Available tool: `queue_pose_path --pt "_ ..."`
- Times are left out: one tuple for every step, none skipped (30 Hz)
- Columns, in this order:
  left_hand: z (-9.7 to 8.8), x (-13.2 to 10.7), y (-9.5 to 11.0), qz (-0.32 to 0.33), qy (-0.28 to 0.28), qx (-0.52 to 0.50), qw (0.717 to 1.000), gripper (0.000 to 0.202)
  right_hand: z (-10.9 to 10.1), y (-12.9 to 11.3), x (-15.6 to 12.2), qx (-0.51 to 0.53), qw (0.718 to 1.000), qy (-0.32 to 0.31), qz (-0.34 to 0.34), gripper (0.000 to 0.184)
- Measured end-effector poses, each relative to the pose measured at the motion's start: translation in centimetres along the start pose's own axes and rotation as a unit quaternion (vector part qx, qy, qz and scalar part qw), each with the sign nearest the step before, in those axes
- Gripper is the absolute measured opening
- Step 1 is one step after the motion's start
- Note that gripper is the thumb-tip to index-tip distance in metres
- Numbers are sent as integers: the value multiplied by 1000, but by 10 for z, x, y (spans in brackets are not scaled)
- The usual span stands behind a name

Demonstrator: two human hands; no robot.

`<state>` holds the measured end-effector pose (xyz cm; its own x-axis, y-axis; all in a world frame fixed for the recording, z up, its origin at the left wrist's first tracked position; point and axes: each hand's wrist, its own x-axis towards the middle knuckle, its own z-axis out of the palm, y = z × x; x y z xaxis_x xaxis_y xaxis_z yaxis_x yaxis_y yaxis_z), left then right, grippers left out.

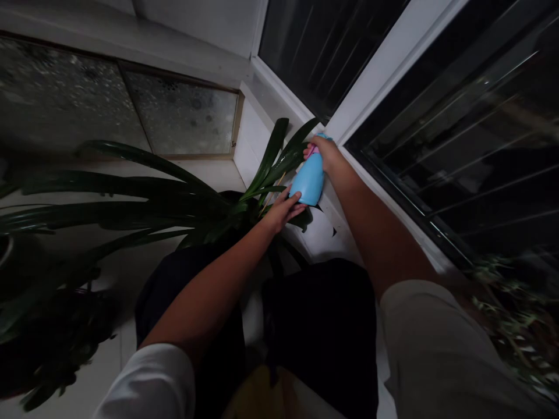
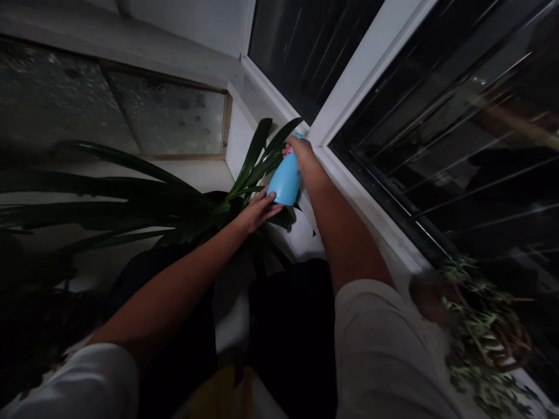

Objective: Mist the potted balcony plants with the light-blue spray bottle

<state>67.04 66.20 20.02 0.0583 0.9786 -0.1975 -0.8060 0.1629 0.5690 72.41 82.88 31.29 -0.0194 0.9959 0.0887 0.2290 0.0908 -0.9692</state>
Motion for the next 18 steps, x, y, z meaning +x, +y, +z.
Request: queue_pose_path --pt "1 0 0 2 0 -3 1000 63 -2 -1 -1 10 1000 -2 12 28" --pt "1 0 0 5 0 -5 1000 63 -3 -3 -1 17 999 -4 31 28" --pt "2 0 0 9 2 -8 1000 62 -5 -5 -2 23 999 -4 46 28" --pt "3 0 1 13 4 -8 1000 63 -7 -8 -3 28 999 3 45 28" --pt "4 0 2 16 4 -7 1000 63 -10 -11 -4 33 999 9 42 28" --pt "4 1 3 17 4 -5 1000 64 -13 -14 -5 36 998 16 41 29" --pt "5 0 4 18 1 -3 1000 65 -16 -17 -5 39 998 23 41 31" --pt "7 0 5 18 -3 -3 1000 67 -18 -20 -5 41 998 31 40 32" --pt "8 0 6 18 -6 -4 1000 68 -21 -22 -5 45 998 39 37 32" --pt "10 0 7 18 -7 -7 1000 69 -24 -24 -5 47 997 46 32 32" --pt "12 -1 7 18 -7 -11 1000 70 -26 -26 -5 50 997 49 26 31" --pt "13 -1 7 18 -7 -16 1000 70 -27 -27 -5 53 997 52 18 29" --pt "15 -2 6 16 -9 -20 1000 70 -29 -28 -5 57 997 50 12 28" --pt "16 -2 5 14 -12 -24 1000 69 -29 -28 -5 60 997 44 8 26" --pt "17 -3 4 11 -18 -27 999 68 -30 -28 -5 63 997 36 6 25" --pt "17 -3 3 7 -23 -30 999 67 -30 -28 -5 61 998 28 9 25" --pt "17 -3 2 4 -27 -33 999 66 -30 -28 -5 54 998 22 14 25" --pt "17 -3 1 1 -28 -34 999 65 -29 -28 -5 44 999 19 19 27"
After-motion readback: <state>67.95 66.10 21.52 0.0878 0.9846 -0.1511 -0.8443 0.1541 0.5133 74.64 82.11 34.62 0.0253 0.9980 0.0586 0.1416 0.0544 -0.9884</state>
